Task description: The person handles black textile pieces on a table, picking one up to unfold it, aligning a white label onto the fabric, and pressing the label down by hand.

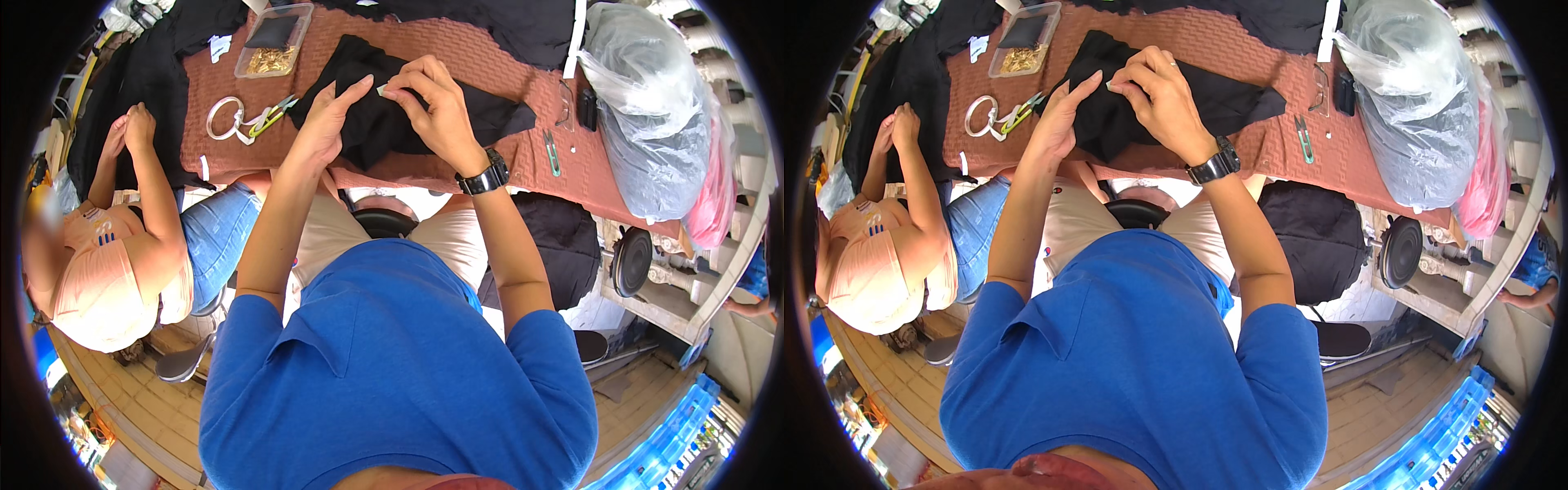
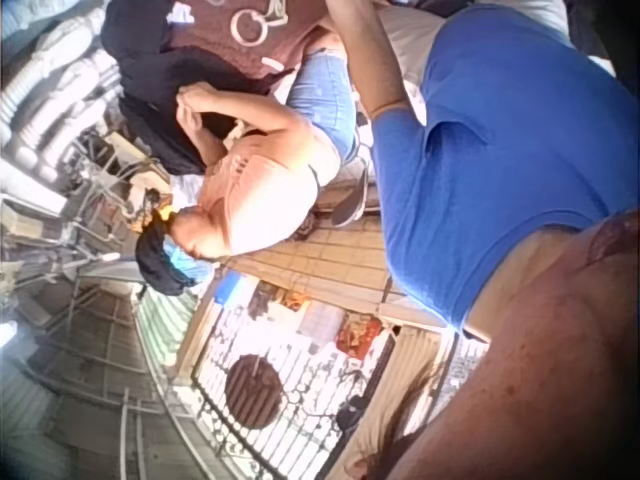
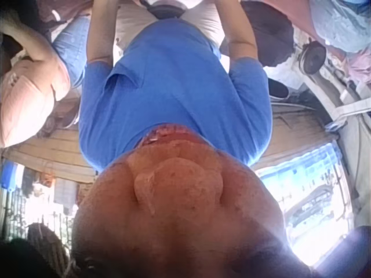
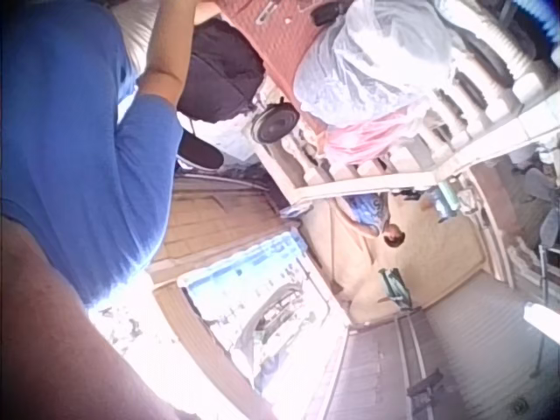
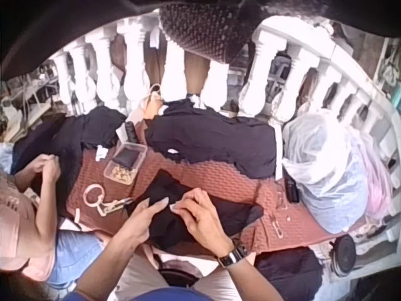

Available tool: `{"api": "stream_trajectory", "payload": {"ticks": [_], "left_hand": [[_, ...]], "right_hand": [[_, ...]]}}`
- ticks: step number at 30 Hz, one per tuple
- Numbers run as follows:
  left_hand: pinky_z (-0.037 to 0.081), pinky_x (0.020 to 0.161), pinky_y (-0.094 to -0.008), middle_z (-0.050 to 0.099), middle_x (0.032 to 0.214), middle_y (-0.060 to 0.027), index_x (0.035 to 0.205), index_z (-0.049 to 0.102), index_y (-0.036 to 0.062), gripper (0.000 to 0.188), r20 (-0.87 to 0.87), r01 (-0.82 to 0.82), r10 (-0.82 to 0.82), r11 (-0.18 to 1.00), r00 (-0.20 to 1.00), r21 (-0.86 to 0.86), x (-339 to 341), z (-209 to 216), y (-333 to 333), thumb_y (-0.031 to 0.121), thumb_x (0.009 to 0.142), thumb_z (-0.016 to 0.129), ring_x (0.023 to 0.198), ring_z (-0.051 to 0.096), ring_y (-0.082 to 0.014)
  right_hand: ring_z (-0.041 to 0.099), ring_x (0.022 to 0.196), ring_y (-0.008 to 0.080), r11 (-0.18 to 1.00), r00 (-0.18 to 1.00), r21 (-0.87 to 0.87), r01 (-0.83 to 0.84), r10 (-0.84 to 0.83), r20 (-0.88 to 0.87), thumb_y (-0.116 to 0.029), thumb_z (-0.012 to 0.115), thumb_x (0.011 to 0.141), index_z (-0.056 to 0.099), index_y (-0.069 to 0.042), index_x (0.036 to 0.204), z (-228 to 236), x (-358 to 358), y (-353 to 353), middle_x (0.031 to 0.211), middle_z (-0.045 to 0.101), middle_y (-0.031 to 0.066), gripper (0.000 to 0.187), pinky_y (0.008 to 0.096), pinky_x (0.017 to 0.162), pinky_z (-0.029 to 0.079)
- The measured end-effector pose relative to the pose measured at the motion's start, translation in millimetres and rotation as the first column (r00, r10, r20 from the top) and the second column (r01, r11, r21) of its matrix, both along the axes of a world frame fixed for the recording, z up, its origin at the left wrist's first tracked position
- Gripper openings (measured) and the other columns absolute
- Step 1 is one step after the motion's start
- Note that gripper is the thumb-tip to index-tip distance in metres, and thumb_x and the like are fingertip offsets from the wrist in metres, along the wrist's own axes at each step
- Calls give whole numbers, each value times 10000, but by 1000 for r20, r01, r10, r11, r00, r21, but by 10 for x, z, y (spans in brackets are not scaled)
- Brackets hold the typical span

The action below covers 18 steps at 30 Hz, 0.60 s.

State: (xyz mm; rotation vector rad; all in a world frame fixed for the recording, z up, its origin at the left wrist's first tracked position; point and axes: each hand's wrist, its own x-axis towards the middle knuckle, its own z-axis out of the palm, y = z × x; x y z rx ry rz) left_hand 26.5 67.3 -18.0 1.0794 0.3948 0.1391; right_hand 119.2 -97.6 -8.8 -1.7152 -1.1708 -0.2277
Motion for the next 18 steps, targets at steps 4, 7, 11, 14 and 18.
{"api": "stream_trajectory", "payload": {"ticks": [4,7,11,14,18], "left_hand": [[462,920,-260,655,1074,-12,1106,632,60,282,61,-40,40,999,997,-11,11,-94,6,252,922,724,1028,594,-90],[472,914,-261,660,1080,-17,1111,633,55,281,36,-10,14,993,999,-114,-33,-140,29,251,928,716,1013,611,-96],[485,920,-264,663,1094,-33,1113,632,39,307,-114,91,-108,985,988,-144,-134,-191,63,264,926,720,1010,625,-109],[490,928,-278,665,1118,-54,1130,626,16,369,-127,128,-125,992,984,14,-206,-213,23,288,908,741,1015,627,-118],[484,928,-281,669,1127,-73,1166,616,-27,478,-250,180,-119,955,961,237,-258,-288,9,307,867,781,1008,630,-142]], "right_hand": [[658,813,212,980,973,198,-7,52,-225,-13,640,917,612,0,955,183,-136,-68,896,676,96,49,314,765,525],[682,808,134,950,900,311,-6,140,-412,-14,526,1003,526,29,1021,368,-345,-250,881,709,120,46,277,755,559],[665,801,125,938,750,333,-97,289,-595,28,502,992,523,26,1027,456,-764,-634,857,664,107,41,266,718,550],[665,775,137,905,645,297,-304,425,-636,43,593,943,584,15,950,568,-938,-956,855,671,89,31,265,679,526],[667,707,174,820,489,344,-458,555,-673,0,743,849,650,-13,868,914,-1016,-1217,792,690,76,96,279,617,481]]}}
